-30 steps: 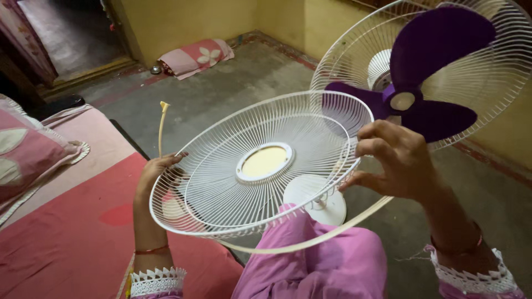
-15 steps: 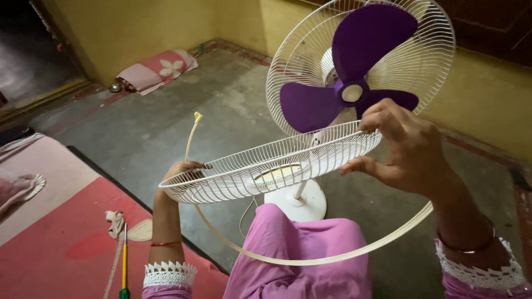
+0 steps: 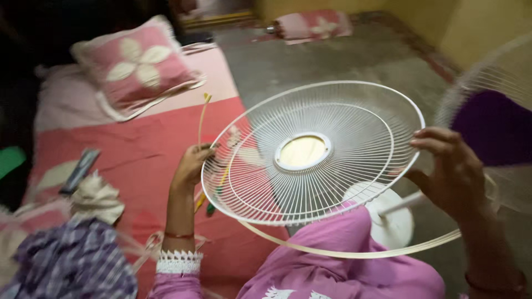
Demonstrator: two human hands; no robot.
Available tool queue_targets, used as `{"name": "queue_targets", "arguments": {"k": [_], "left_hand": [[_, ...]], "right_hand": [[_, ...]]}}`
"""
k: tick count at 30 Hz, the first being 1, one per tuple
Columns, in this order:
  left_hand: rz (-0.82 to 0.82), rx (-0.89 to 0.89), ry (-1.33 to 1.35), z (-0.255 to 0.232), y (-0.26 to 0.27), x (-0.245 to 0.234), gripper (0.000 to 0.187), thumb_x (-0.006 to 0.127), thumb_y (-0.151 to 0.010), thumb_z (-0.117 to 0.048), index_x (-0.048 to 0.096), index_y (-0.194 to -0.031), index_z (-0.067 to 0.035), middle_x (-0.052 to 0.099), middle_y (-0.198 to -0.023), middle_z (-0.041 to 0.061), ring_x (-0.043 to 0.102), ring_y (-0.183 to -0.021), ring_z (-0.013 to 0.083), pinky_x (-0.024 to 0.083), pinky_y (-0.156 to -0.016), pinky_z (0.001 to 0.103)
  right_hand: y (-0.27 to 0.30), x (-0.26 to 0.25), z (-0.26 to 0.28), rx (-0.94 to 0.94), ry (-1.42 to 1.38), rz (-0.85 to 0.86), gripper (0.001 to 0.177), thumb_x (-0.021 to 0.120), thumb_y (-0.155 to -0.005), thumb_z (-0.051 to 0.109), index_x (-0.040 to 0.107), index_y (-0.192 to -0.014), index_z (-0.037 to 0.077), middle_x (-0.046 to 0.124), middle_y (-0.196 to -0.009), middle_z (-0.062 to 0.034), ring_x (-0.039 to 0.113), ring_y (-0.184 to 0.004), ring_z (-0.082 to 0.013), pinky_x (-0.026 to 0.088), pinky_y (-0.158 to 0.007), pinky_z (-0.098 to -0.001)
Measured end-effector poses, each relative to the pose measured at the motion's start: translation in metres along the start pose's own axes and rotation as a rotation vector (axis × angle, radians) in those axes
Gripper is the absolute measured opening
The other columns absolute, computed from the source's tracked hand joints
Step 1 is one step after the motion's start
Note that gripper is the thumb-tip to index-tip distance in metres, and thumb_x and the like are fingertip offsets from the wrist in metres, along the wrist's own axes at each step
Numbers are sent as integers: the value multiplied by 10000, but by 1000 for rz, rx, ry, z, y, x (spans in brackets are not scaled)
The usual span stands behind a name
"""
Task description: The person assembles a standing electric fan by attaching the front wire cage to the fan head and securing it with a plastic ring. They manipulate the cage and ring by hand, aligning and snapping the ring into place.
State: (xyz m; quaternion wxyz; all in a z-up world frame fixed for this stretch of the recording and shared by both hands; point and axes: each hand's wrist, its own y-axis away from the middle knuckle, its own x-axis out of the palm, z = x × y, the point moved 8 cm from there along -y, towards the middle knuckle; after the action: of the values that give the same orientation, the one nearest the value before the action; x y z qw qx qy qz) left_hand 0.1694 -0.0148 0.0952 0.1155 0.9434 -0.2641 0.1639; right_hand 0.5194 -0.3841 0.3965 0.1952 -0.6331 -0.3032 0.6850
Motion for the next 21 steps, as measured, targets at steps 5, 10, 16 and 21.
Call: {"name": "queue_targets", "arguments": {"k": [5,10,16,21], "left_hand": [[-356,139,-88,21,77,-115,268,600,-952,-60,660,-1168,88,662,-696,90,639,-531,165,521,-491,292],[-745,220,-189,64,131,-188,152,638,-950,-67,677,-1012,66,693,-730,63,661,-598,171,517,-543,326],[-1089,362,-727,106,127,-213,139,658,-962,-96,666,-951,43,668,-740,154,680,-677,327,503,-645,454],[-1048,474,-654,120,111,-220,292,598,-924,-143,610,-1133,60,697,-865,221,690,-737,381,532,-678,479]], "right_hand": [[-34,80,27,-288,209,89,523,714,-903,-42,578,-1392,84,545,-1355,-96,672,-1093,-306,575,-948,-430],[-66,113,42,-275,186,165,569,670,-853,-102,641,-1365,142,636,-1289,-102,687,-1027,-260,563,-849,-385],[-76,151,87,-384,99,225,524,673,-768,-71,678,-1233,170,699,-1251,-123,704,-958,-258,553,-833,-411],[-86,169,109,-341,-166,169,386,601,-857,-97,608,-1225,19,723,-1186,-113,709,-1028,-278,539,-932,-419]]}}
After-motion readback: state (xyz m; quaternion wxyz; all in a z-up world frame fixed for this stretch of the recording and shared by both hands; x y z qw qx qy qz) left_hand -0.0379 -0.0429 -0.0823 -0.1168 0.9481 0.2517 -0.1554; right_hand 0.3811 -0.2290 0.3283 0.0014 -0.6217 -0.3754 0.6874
